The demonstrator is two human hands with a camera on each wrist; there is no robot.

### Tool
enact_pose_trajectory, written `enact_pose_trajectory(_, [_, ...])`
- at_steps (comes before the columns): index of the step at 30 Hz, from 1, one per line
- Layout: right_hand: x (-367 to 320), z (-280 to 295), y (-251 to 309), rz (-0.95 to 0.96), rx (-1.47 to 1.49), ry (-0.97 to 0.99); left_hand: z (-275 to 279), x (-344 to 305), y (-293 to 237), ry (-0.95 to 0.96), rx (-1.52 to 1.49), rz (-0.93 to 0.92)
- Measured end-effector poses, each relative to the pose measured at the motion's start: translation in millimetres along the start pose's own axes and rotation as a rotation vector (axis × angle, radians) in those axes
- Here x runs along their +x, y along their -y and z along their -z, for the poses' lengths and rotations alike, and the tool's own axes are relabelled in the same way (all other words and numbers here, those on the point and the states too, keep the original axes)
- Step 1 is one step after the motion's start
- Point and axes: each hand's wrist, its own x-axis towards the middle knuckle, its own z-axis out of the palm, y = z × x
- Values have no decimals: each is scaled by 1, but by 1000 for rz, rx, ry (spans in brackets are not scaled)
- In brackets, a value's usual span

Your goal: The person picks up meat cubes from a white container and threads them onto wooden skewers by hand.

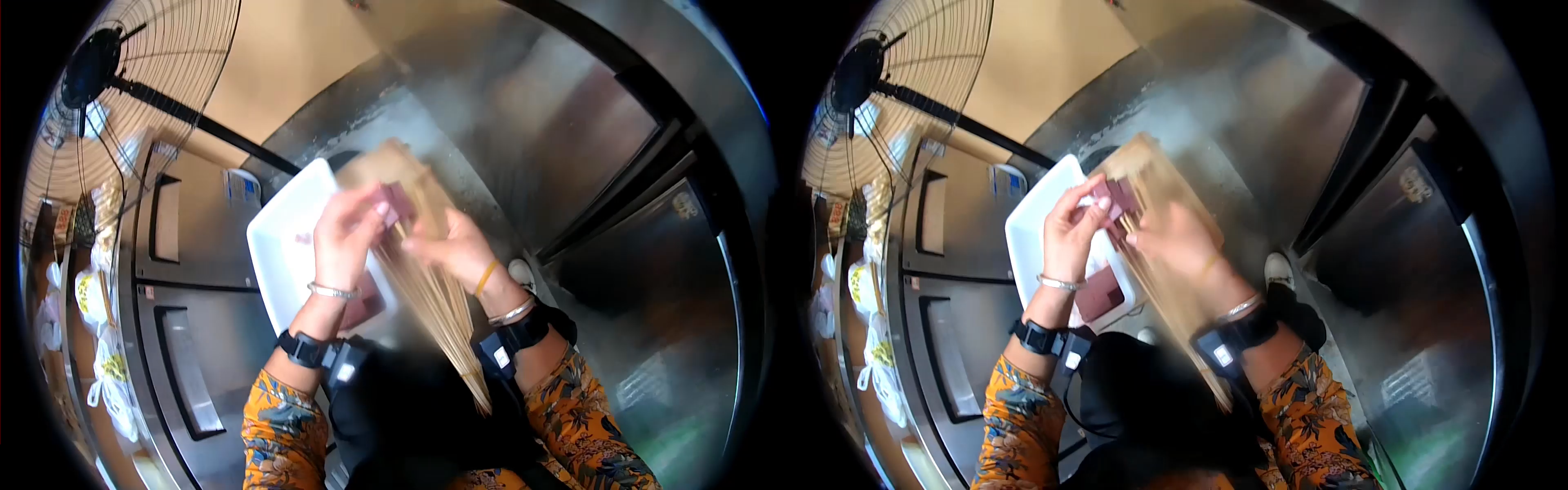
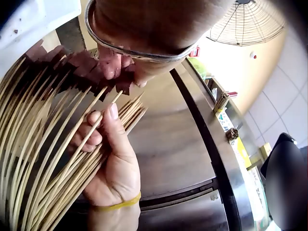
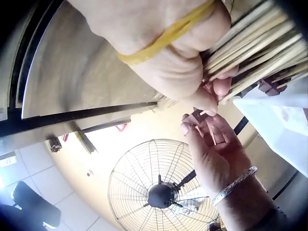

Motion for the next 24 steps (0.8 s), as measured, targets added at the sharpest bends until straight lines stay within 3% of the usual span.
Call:
enact_pose_trajectory(5, [-3, 2, 6, -29, -23, -118, 45, 1, 11, 13, -55, 44])
enact_pose_trajectory(11, [-8, 10, 13, -13, 165, 40, 148, -42, 120, 23, 352, 493])
enact_pose_trajectory(14, [-9, 9, 18, -51, 233, 72, 162, -69, 143, 13, 330, 718])
enact_pose_trajectory(17, [-10, 5, 25, -102, 275, 70, 161, -80, 153, -1, 306, 793])
enact_pose_trajectory(21, [-8, 7, 21, -115, 303, 97, 143, -70, 154, 169, 284, 425])
enact_pose_trajectory(22, [-8, 7, 21, -119, 318, 108, 131, -64, 141, 204, 241, 478])
enact_pose_trajectory(24, [-8, 6, 21, -128, 330, 104, 109, -56, 118, 338, 300, 337])
